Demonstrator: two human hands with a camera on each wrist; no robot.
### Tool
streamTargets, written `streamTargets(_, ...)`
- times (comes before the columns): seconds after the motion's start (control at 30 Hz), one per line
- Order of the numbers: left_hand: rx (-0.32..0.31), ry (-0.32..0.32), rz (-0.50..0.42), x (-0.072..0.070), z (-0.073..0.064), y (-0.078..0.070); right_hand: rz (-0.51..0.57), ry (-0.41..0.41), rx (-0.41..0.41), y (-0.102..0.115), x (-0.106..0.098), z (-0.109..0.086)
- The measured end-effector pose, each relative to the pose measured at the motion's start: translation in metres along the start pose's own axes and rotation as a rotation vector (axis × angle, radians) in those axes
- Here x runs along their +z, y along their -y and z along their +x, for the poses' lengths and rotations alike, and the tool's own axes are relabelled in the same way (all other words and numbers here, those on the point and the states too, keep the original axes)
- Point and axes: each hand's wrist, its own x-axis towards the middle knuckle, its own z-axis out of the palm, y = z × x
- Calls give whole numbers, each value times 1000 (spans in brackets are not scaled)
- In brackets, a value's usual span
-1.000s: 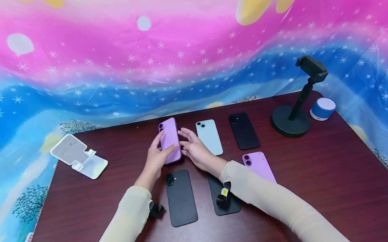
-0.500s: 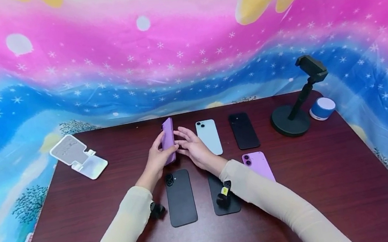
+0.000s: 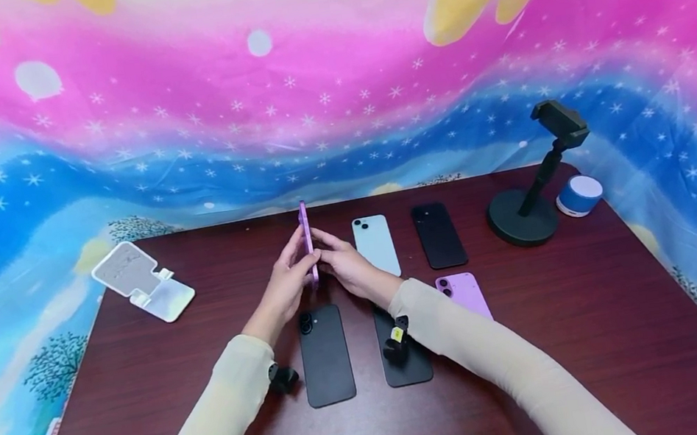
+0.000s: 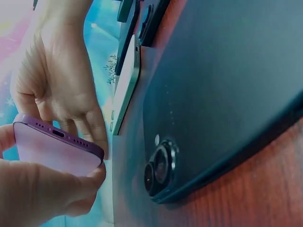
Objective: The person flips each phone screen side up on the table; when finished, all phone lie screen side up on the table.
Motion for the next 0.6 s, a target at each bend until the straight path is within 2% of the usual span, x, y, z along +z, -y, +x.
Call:
streamTargets(0.2, 1, 59, -58, -2, -4, -1, 55, 27, 42, -1, 1, -1)
streamTargets(0.4, 34, 129, -123, -6, -5, 1, 35, -12, 70, -1, -2, -1)
streamTargets(0.6, 50, 135, -130, -14, -6, -3, 40, -46, 93, 0, -3, -3)
